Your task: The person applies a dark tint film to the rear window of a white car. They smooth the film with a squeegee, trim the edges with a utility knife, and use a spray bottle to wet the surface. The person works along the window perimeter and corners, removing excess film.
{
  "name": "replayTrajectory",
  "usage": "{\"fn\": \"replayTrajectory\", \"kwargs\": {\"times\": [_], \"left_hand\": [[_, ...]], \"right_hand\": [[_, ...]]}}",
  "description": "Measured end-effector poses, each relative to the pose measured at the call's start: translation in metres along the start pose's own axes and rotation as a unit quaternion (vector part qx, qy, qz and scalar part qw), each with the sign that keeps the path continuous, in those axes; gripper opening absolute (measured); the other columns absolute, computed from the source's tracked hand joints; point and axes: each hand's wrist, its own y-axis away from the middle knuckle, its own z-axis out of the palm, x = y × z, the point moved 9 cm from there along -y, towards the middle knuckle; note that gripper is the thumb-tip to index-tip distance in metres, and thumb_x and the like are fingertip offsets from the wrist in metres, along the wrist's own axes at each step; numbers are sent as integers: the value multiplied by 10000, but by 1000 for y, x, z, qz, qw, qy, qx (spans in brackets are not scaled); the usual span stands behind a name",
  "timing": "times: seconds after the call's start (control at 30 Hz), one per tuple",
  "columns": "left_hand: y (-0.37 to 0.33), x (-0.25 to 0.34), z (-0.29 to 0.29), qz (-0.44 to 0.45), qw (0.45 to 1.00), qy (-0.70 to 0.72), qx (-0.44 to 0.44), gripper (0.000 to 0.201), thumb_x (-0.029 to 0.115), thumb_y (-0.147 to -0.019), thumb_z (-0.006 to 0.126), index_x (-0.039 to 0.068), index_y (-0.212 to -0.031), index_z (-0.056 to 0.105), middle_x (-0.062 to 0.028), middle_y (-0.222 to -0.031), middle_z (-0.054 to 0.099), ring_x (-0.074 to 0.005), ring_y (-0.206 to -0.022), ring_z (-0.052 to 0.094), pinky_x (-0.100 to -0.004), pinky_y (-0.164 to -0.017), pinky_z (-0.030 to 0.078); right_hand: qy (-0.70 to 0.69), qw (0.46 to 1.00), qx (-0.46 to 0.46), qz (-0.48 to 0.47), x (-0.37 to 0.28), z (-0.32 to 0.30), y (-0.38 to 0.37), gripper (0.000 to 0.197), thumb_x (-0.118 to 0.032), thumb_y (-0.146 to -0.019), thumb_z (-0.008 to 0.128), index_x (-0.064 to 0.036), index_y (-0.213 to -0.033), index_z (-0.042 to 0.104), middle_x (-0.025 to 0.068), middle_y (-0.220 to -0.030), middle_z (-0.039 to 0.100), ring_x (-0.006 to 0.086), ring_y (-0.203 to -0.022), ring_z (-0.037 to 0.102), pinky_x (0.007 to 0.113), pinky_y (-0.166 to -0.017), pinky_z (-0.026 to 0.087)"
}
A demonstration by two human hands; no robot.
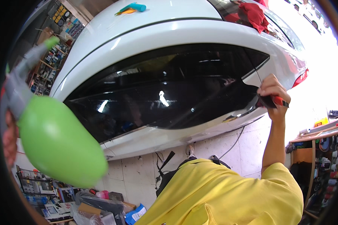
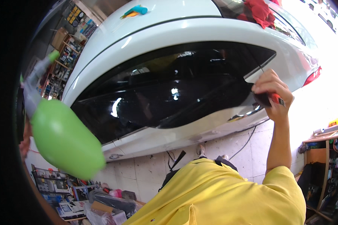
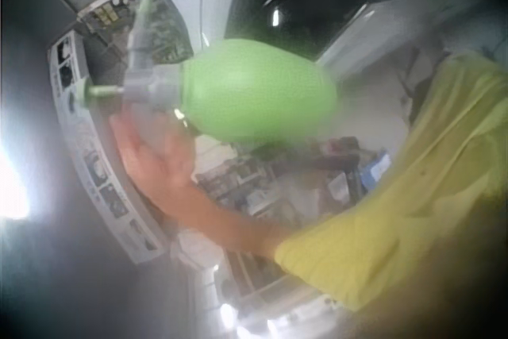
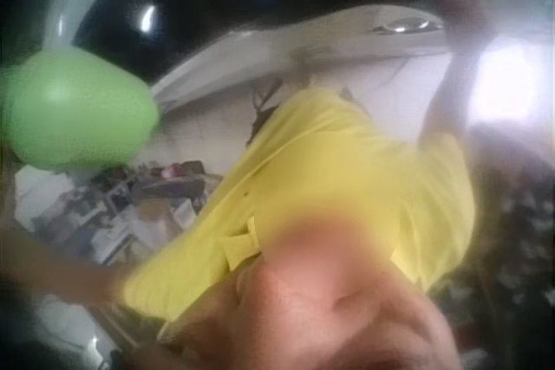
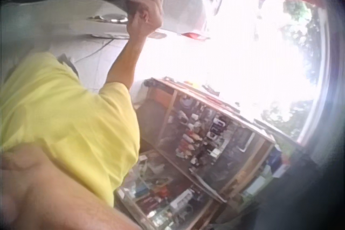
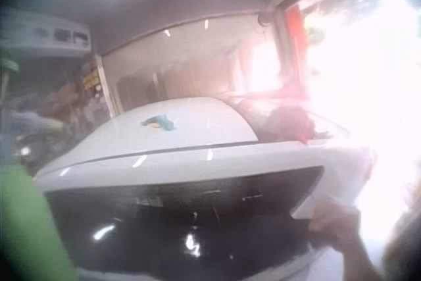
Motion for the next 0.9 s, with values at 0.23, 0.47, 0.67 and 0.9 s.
{"fn": "replayTrajectory", "kwargs": {"times": [0.23,0.47,0.67,0.9], "left_hand": [[81,-83,125,-77,949,-43,-303,671,623,-1140,437,26,-902,633,-32,-540,525,-95,-324,408,-267,-291,348],[71,-102,93,-102,966,-83,-225,591,610,-1122,513,67,-901,583,9,-593,528,-68,-381,406,-264,-326,335],[3,-123,-13,-125,970,-184,-98,554,624,-1114,511,115,-897,549,30,-611,515,-60,-394,400,-262,-338,327],[-47,-106,-31,-50,939,-328,-95,518,553,-1126,507,100,-877,547,29,-592,511,-61,-391,413,-271,-335,320]], "right_hand": [[-36,999,-3,1,1,7,-8,245,171,-725,728,5,-904,719,136,-908,711,252,-870,665,340,-777,546],[-67,998,14,14,8,5,-15,234,180,-774,770,22,-939,719,135,-963,712,215,-890,673,297,-783,547],[-62,996,33,48,22,4,-32,200,182,-854,768,29,-975,726,110,-1001,704,166,-906,656,267,-786,543],[-38,997,37,57,31,-1,-55,192,161,-854,783,27,-977,722,81,-980,705,162,-909,651,277,-801,529]]}}
